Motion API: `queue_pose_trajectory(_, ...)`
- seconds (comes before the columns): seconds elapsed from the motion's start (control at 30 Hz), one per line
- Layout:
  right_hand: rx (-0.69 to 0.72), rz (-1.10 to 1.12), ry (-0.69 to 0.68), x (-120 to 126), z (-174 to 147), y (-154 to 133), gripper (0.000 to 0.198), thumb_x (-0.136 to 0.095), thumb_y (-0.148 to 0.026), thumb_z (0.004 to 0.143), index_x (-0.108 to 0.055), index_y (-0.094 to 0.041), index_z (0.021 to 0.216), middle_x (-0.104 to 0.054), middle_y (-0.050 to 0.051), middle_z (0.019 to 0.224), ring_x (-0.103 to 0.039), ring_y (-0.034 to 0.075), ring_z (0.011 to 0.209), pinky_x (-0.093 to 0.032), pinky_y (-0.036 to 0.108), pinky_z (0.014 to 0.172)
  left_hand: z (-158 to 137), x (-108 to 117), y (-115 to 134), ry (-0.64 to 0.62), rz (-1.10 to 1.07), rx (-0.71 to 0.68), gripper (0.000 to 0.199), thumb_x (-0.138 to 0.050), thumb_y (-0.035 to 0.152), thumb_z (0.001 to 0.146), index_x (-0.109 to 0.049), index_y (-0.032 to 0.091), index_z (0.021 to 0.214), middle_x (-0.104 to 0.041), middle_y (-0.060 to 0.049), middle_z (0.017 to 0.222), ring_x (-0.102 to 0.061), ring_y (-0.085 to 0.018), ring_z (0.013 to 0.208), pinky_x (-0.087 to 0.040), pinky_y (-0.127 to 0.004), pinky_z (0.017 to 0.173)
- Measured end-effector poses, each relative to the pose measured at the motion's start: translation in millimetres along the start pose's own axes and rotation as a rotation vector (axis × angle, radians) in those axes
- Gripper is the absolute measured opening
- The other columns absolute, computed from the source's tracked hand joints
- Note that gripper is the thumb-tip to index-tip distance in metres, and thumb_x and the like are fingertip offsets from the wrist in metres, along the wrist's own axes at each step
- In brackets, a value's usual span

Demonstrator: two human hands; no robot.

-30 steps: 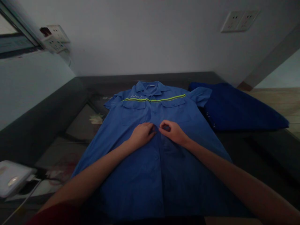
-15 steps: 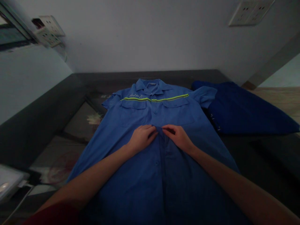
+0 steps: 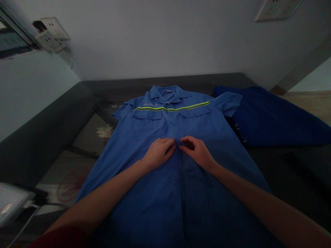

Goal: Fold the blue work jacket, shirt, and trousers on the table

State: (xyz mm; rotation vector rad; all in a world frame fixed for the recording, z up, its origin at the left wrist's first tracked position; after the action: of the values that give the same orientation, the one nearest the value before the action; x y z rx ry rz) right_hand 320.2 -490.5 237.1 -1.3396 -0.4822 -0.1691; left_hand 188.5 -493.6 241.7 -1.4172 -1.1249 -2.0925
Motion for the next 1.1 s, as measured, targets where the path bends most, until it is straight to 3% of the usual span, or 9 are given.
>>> queue_pose_trajectory(0.23,0.067,-0.162,0.067,-0.5,-1.1,-8.3,0.011,-0.056,-0.023,0.08,-0.066,-0.019,0.083,-0.068,0.002,0.077,-0.06,0.015,0.066,-0.048,0.026,0.063,0.4,0.3,2.0,0.002,0.057,0.0,0.022,-0.036,0.028,0.096,-0.056,0.02,0.092,-0.062,-0.005,0.085,-0.059,-0.017,0.081,-0.043,-0.029,0.073)
queue_pose_trajectory(0.57,0.142,-0.247,0.08,2.1,-2.7,-11.0,0.015,-0.056,-0.016,0.08,-0.067,-0.017,0.09,-0.07,0.005,0.085,-0.063,0.016,0.074,-0.049,0.028,0.071,3.4,4.2,13.6,0.03,0.244,-0.025,0.023,-0.036,0.029,0.096,-0.057,0.02,0.096,-0.062,-0.004,0.083,-0.06,-0.019,0.079,-0.041,-0.03,0.069)
queue_pose_trajectory(0.87,0.093,-0.231,0.074,6.7,-2.6,-8.2,0.019,-0.056,-0.013,0.079,-0.068,-0.017,0.094,-0.071,0.005,0.089,-0.065,0.018,0.078,-0.051,0.03,0.075,5.9,-1.6,9.7,0.059,0.206,0.037,0.022,-0.036,0.029,0.096,-0.057,0.021,0.096,-0.064,-0.004,0.085,-0.06,-0.018,0.081,-0.04,-0.029,0.071)
queue_pose_trajectory(1.1,0.146,-0.305,0.072,2.2,-5.5,-11.2,0.021,-0.055,-0.013,0.082,-0.068,-0.018,0.098,-0.071,0.007,0.094,-0.065,0.02,0.086,-0.051,0.034,0.08,4.6,-0.4,5.0,0.073,0.144,0.026,0.023,-0.036,0.03,0.096,-0.056,0.02,0.091,-0.066,-0.003,0.084,-0.061,-0.017,0.078,-0.04,-0.028,0.07)
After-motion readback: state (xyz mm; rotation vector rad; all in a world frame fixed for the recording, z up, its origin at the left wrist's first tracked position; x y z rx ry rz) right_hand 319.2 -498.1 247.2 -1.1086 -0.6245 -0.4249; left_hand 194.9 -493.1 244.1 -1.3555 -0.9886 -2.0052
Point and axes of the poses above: each hand's wrist, its own z-axis towards the middle knuckle, its own x-axis out of the back of the hand, y = z × x, the point moved 7 cm from there along z, towards the middle knuckle
